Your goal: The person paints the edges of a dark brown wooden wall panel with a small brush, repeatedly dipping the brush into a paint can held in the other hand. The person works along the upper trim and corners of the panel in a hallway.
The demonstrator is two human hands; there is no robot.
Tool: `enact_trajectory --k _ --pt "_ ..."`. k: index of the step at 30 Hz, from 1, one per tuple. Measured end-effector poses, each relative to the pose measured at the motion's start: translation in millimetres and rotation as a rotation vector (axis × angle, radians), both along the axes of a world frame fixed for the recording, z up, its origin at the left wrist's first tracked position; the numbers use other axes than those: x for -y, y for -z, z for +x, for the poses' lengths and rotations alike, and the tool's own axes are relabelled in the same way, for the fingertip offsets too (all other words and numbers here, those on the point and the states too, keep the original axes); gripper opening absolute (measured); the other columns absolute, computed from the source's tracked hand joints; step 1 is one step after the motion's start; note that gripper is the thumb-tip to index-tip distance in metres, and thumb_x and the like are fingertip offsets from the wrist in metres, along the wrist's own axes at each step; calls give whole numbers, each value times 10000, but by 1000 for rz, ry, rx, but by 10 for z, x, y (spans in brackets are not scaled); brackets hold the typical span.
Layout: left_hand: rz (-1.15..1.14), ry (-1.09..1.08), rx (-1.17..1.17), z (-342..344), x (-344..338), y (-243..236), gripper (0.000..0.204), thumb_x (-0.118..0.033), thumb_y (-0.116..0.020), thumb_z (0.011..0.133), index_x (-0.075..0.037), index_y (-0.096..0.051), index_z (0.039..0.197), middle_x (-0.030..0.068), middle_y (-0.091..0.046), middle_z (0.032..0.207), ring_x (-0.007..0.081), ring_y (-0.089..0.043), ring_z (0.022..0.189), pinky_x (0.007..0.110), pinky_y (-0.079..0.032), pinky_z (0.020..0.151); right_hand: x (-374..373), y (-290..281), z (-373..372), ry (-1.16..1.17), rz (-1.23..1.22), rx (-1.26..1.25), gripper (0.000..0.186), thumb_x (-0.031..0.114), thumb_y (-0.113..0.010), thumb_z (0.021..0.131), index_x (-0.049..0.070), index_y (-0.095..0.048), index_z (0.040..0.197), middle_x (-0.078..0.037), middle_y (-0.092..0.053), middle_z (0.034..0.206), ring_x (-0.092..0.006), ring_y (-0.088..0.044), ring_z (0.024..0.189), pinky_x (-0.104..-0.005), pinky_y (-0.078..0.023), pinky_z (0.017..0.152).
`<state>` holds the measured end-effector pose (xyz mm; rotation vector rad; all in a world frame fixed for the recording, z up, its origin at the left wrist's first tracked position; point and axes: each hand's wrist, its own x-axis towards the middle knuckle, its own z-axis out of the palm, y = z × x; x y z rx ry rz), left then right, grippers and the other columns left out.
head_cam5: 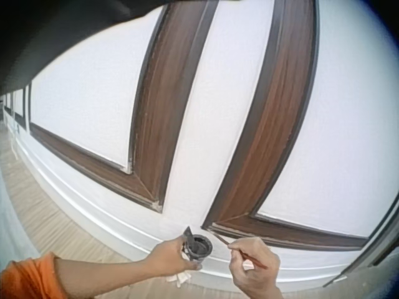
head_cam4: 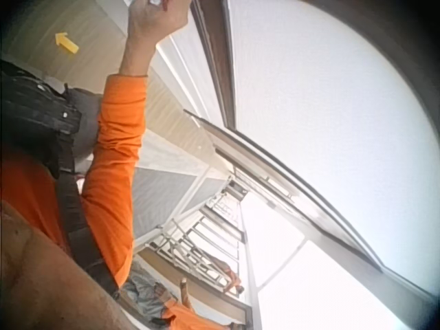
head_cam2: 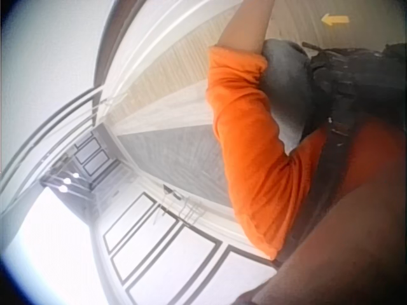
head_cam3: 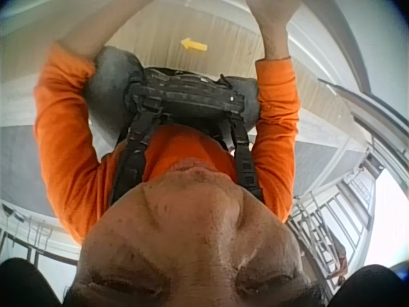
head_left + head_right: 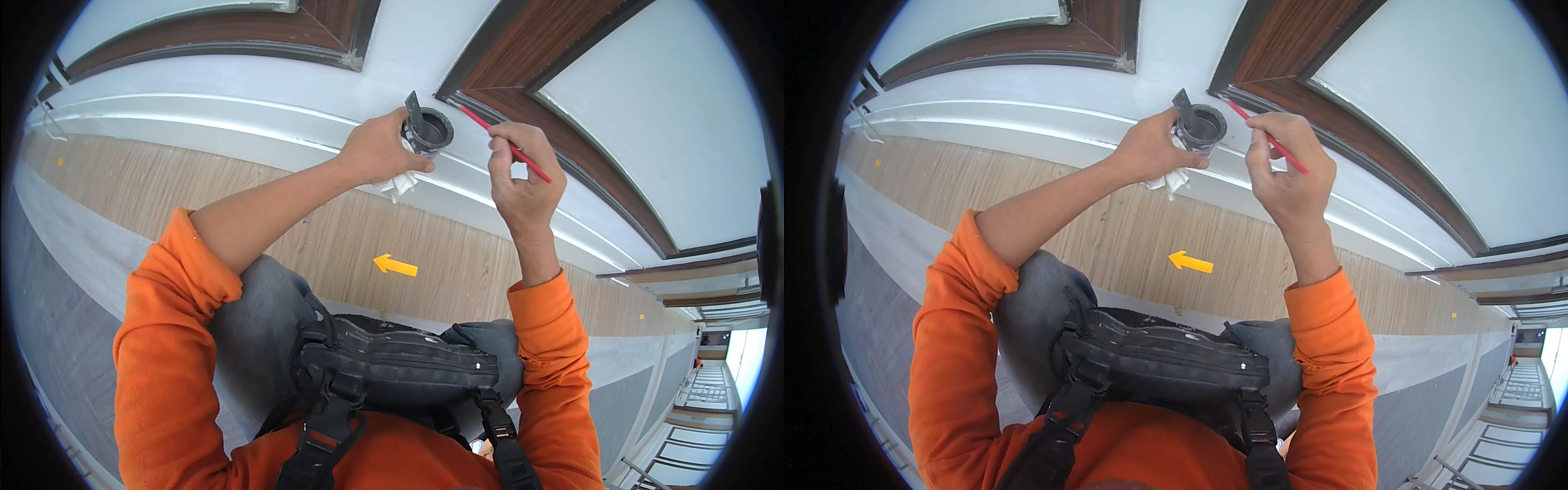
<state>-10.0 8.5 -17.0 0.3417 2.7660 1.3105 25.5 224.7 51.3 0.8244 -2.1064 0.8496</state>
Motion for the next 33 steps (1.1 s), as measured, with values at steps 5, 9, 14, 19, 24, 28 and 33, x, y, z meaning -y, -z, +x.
enact_trajectory --k 5,9,14,19,24,28,33 --pt "-7 -20 10 4 -8 -12 819 -391 -924 670 50 -609 1283 228 -730 1139 348 -712 1074 397 -541 962 23 22 3 12 13 46 183 -41 -726 846 69 -721 992 -51 -745 974 -146 -715 790 -244 -572 640" --pt "0 -1 14 9 -3 -42 822 -392 -927 667 47 -609 1286 223 -732 1138 345 -714 1071 395 -542 961 43 26 -4 -21 29 22 185 -36 -726 853 74 -719 1001 -50 -745 973 -145 -713 779 -245 -574 636" --pt "9 5 2 16 13 -36 814 -392 -924 670 46 -612 1281 220 -733 1130 341 -715 1061 395 -543 953 63 39 -1 -4 53 37 194 -40 -721 852 76 -715 1008 -41 -741 962 -139 -702 757 -238 -565 634" --pt "5 -5 23 22 6 -72 775 -373 -918 688 32 -625 1280 217 -725 1172 344 -697 1114 396 -521 997 -19 -24 20 27 1 -22 184 -37 -716 843 79 -709 985 -38 -729 929 -131 -680 721 -222 -550 620" --pt "31 7 32 45 1 -106 760 -363 -915 692 30 -631 1277 222 -722 1185 347 -691 1134 395 -515 1012 -30 -4 17 101 66 -39 180 -33 -723 824 84 -698 959 -34 -730 914 -124 -682 714 -229 -538 604" --pt "13 -8 23 43 -15 -95 759 -363 -916 686 34 -634 1269 225 -725 1173 347 -697 1123 396 -520 1002 5 -36 26 72 105 -96 197 -35 -733 792 92 -694 937 -33 -729 899 -158 -698 722 -256 -541 609" --pt "19 0 1 38 12 -72 774 -375 -918 679 36 -628 1268 221 -728 1151 351 -702 1098 401 -528 982 19 -56 33 92 163 -154 217 -37 -742 759 99 -695 922 -36 -728 889 -200 -709 740 -280 -555 635"
